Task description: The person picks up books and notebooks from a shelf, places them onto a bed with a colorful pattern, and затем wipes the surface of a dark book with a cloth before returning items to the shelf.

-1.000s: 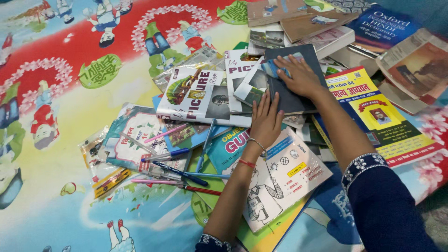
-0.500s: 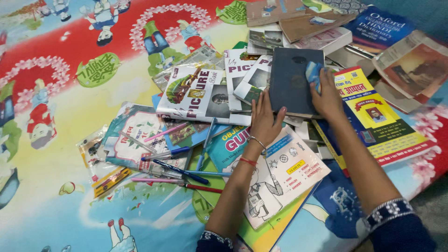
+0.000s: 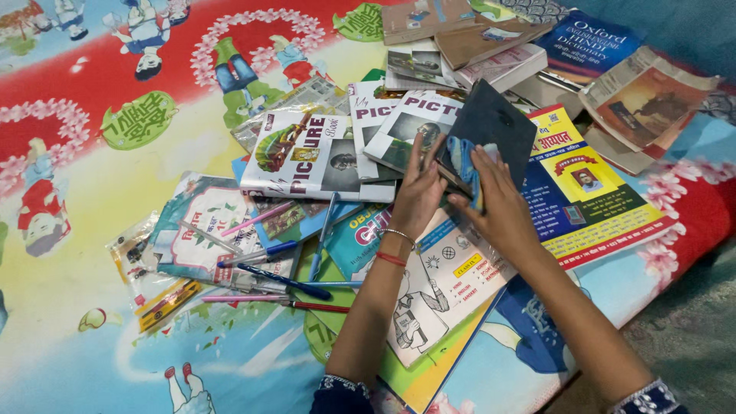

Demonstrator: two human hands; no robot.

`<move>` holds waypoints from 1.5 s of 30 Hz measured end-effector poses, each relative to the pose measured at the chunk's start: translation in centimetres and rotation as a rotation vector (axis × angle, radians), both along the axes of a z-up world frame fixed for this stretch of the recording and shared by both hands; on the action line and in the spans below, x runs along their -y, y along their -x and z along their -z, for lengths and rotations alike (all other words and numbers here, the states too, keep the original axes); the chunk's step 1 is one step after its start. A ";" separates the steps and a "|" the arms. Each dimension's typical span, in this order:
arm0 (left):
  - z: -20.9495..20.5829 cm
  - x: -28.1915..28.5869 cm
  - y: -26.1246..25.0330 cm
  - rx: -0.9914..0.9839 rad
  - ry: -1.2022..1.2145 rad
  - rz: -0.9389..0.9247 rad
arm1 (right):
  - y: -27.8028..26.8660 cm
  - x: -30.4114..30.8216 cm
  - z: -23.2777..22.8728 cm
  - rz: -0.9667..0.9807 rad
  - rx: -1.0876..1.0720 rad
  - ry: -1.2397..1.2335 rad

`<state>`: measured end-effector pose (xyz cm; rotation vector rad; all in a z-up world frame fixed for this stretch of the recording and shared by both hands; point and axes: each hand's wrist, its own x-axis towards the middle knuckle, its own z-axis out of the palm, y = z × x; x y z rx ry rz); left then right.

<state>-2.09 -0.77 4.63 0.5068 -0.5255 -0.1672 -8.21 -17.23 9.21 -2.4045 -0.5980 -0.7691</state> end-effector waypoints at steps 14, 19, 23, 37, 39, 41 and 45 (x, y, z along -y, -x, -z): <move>2.0 0.6 -0.4 0.026 -0.520 0.286 | -1.3 5.0 -2.4 0.436 0.399 -0.823; 2.4 1.3 0.4 -0.073 -0.429 0.415 | -0.5 0.0 1.5 0.161 0.264 -1.488; 2.1 0.1 -0.5 -0.056 -0.560 0.187 | 4.6 -3.6 3.3 0.161 -0.077 -1.616; 0.7 -1.5 -1.1 -0.193 -0.626 -0.358 | 2.1 0.4 -3.0 0.121 0.142 -0.425; 1.2 -1.3 -1.3 -0.189 -0.633 -0.375 | -2.0 -0.5 -2.2 -0.113 -0.146 -0.175; 1.6 -1.5 -1.4 -0.152 -0.636 -0.395 | -4.7 -1.1 -0.7 -0.239 -0.298 0.052; 1.0 -1.0 -1.0 -0.260 -0.859 -0.497 | -7.2 -0.5 1.3 -0.215 -0.329 0.167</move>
